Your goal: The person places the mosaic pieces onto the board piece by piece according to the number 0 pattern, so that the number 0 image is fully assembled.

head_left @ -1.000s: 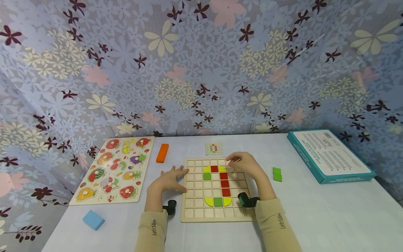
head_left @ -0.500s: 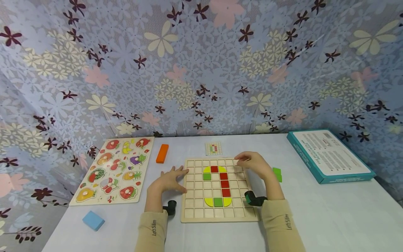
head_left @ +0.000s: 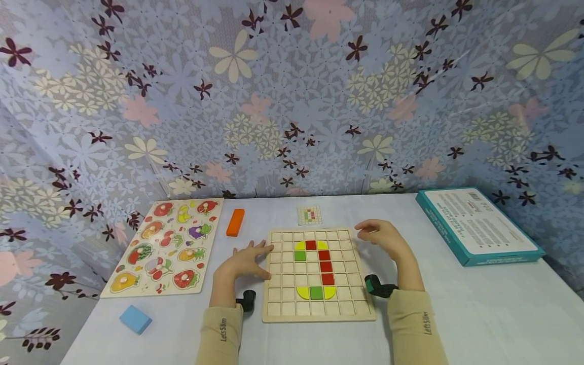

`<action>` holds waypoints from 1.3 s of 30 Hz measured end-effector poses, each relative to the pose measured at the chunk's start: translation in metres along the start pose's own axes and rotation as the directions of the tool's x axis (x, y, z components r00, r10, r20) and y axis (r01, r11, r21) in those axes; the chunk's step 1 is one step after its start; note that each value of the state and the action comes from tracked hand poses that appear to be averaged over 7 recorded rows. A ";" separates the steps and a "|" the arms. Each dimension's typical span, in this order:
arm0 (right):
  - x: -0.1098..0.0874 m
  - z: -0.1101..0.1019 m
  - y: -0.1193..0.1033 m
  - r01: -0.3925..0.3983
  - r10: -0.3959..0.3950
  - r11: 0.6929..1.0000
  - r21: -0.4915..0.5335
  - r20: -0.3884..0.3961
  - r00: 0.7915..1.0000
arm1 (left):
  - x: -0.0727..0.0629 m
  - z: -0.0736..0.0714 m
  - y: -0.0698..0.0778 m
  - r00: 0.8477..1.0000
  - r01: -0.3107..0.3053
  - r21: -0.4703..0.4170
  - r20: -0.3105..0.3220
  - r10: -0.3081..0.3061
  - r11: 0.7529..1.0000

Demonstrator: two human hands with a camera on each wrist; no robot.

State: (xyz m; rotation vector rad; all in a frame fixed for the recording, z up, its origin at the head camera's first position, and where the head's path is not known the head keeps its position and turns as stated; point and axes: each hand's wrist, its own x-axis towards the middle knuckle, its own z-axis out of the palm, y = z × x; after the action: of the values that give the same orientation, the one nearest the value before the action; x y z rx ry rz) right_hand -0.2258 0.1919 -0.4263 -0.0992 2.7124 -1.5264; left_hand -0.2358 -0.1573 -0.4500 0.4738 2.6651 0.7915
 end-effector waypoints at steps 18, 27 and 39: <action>-0.007 -0.024 0.027 -0.149 0.146 0.988 -0.042 -0.069 0.987 | 0.002 0.002 -0.002 1.000 -0.003 0.003 -0.001 0.003 1.000; -0.011 -0.028 0.039 -0.198 0.191 0.979 -0.043 -0.138 0.972 | 0.001 0.001 -0.001 1.000 -0.025 0.013 0.000 0.025 1.000; -0.020 -0.040 0.053 -0.225 0.216 0.974 -0.033 -0.180 0.960 | 0.000 -0.001 0.002 1.000 -0.010 0.010 0.006 0.010 1.000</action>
State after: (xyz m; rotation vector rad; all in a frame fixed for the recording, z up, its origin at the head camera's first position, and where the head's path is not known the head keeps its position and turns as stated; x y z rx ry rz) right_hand -0.2100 0.2551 -0.4507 0.3420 2.7796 -1.4638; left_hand -0.2355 -0.1565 -0.4485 0.4914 2.6646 0.7786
